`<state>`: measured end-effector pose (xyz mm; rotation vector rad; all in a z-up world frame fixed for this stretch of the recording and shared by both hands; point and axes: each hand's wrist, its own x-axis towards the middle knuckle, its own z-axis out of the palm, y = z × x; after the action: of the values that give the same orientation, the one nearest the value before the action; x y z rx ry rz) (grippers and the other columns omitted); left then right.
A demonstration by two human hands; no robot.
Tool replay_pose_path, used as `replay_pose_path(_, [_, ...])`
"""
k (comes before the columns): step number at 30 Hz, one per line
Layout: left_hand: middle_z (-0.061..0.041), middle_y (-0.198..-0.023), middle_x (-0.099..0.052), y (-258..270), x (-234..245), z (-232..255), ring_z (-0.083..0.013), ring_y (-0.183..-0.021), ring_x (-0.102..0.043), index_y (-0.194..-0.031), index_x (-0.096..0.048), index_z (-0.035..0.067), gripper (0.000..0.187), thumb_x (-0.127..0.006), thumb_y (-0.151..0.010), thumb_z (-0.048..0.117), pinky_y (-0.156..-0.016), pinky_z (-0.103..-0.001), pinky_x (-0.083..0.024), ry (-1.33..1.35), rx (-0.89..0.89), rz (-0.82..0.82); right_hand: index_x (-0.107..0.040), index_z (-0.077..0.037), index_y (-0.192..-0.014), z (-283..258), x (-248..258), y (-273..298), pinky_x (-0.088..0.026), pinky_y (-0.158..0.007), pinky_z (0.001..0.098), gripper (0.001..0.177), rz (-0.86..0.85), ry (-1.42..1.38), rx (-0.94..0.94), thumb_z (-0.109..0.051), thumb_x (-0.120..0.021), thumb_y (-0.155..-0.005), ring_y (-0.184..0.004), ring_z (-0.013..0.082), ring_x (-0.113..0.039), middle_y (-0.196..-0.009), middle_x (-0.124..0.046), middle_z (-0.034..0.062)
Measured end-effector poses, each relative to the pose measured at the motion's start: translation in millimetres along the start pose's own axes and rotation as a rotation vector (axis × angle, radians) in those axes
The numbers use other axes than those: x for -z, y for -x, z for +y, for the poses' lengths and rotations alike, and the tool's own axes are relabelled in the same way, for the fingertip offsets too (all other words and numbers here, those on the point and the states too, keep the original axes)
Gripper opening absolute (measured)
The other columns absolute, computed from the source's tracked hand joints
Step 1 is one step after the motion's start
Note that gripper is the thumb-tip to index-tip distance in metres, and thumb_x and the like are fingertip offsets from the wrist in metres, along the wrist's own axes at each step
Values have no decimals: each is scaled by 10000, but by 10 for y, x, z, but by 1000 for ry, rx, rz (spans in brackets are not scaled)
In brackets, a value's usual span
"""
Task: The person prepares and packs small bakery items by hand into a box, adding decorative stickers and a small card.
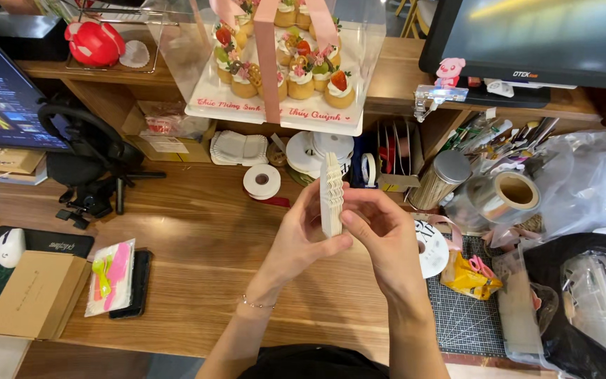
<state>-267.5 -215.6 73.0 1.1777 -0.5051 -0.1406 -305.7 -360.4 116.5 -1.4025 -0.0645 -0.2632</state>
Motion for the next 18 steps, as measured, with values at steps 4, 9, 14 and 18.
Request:
replay_pose_path(4, [-195, -1481, -518, 15, 25, -19, -288, -1320, -521, -1558, -365, 48, 1051, -941, -693, 202, -1119, -460, -421, 0, -3, -13, -741, 7, -1128, 11, -25, 22, -564, -936, 375, 289, 13, -3, 0, -94, -792, -862, -1017, 171, -664, -1040, -712, 98])
replay_pose_path(9, [-206, -1467, -540, 20, 27, -13, -283, -1316, -543, -1556, -367, 53, 1048, -939, -691, 202, -1111, -457, -434, 43, 3, -29, -739, 13, -1135, 7, -33, 39, -566, -924, 364, 299, 21, 0, 3, -95, -793, -862, -1011, 176, -675, -1027, -709, 96])
replay_pose_path(14, [-184, -1467, -534, 41, 5, -6, -264, -1322, -522, -1548, -386, 50, 1025, -932, -697, 218, -1126, -447, -418, 69, -3, -20, -738, 15, -1140, 7, -41, 60, -566, -917, 367, 294, 24, 14, 16, -103, -783, -874, -1000, 177, -661, -1021, -700, 96])
replay_pose_path(18, [-146, -1477, -544, 53, 8, 10, -222, -1305, -532, -1538, -411, 77, 1000, -922, -691, 227, -1118, -427, -431, 72, -9, -8, -731, 28, -1144, -81, -66, 105, -573, -910, 381, 289, 25, 30, 24, -85, -772, -882, -995, 196, -673, -1013, -706, 122])
